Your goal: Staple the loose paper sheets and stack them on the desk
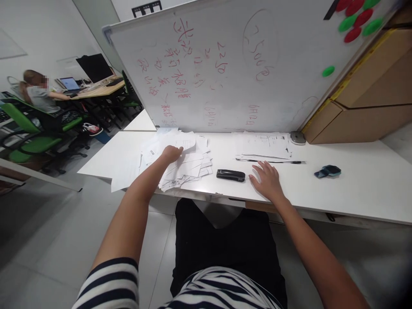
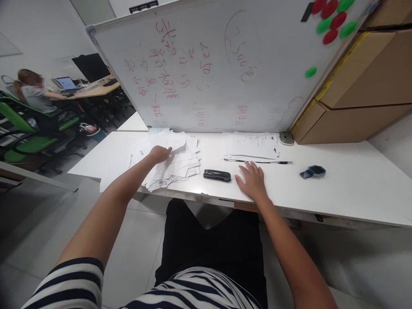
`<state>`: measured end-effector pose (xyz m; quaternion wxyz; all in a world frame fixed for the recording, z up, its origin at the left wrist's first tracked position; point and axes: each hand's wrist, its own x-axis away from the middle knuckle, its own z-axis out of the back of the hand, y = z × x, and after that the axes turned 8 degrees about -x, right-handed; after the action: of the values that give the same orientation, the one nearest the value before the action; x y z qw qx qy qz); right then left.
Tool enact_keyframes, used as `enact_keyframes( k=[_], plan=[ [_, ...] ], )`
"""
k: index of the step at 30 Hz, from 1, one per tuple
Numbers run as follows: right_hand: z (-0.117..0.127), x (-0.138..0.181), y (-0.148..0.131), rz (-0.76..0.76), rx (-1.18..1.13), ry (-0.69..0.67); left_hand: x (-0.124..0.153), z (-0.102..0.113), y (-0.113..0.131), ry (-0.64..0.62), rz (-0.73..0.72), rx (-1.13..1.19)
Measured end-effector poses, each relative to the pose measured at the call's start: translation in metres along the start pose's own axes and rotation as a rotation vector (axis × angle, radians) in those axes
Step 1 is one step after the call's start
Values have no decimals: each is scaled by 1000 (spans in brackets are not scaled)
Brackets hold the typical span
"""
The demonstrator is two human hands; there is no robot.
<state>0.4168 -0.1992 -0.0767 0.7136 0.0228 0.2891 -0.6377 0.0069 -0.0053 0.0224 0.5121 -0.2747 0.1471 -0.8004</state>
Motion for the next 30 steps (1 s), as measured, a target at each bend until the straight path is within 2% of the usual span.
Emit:
enact_keyframes(
  k=[10, 23, 26, 30],
  plan=[
    [1, 0, -1, -10, 7, -18, -5, 8, 3, -26, 13, -10],
    [1, -2, -1, -19, -14, -4, -8, 18, 10, -7, 127, 56],
    [1, -2, -1, -25, -6, -2, -11, 21, 12, 18, 90, 19],
    [1, -2, -1, -21, 6, 1, -11, 25, 15, 161, -69, -8]
  ],
)
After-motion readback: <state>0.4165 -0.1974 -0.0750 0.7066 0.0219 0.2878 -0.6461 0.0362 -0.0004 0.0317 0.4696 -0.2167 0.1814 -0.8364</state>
